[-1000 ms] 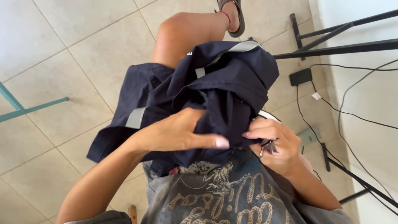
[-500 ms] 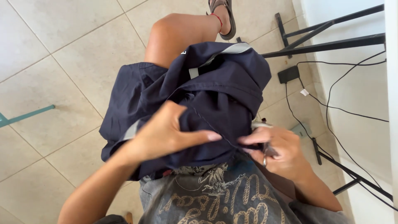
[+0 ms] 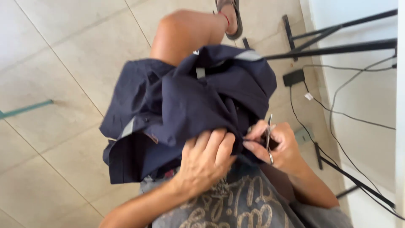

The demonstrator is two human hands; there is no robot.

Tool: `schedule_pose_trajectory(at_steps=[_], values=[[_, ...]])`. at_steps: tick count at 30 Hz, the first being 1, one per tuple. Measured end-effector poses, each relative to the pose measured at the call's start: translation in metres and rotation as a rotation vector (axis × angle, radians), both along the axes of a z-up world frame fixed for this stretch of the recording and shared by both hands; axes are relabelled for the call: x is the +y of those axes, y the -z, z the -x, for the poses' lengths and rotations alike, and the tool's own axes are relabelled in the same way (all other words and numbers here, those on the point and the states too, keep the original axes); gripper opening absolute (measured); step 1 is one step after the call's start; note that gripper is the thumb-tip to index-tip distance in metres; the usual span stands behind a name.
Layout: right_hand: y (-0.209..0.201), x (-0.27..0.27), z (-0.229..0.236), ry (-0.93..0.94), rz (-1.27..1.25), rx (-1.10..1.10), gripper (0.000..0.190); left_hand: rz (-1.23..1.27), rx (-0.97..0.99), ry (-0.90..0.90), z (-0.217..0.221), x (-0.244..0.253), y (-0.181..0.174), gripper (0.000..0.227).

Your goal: Trimming loose threads and cutting seams on a dark blue garment using scissors

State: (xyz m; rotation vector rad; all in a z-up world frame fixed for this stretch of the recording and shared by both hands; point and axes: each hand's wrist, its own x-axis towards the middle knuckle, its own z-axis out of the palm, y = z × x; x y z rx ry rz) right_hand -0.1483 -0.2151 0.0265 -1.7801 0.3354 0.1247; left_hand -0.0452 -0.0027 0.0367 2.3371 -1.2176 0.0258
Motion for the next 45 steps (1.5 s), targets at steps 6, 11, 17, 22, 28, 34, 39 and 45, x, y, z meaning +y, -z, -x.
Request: schedule_pose_trajectory(at_steps=[6,11,17,22,28,34,39,45], values=[[-0.015,0.0,-0.003,0.098,-0.034,0.069,0.012,0.367,-0.104,0.16,-0.026,0.012,-0.012,0.017],[-0.052,-0.007,0.012,-0.066,0.078,-0.126,0.099,0.559,0.21,0.117,-0.02,0.018,0.0,0.012],[-0.062,0.039,0.008,-0.394,-0.116,0.078,0.101,0.533,0.676,-0.033,-0.006,0.022,0.002,0.012],[-0.015,0.065,0.016,-0.215,-0.278,0.182,0.075,0.507,0.776,-0.071,-0.01,0.023,-0.006,0.014],[-0.007,0.064,0.017,-0.17,-0.271,0.175,0.064,0.51,0.89,-0.065,-0.008,0.024,-0.005,0.016],[-0.003,0.064,0.018,-0.165,-0.206,0.129,0.067,0.504,0.911,-0.065,-0.007,0.025,-0.004,0.019],[0.002,0.063,0.018,-0.147,-0.131,0.089,0.062,0.488,0.925,-0.053,-0.008,0.026,-0.006,0.018],[0.002,0.061,0.019,-0.1,-0.178,0.032,0.055,0.466,0.853,0.082,-0.006,0.03,0.001,0.021]])
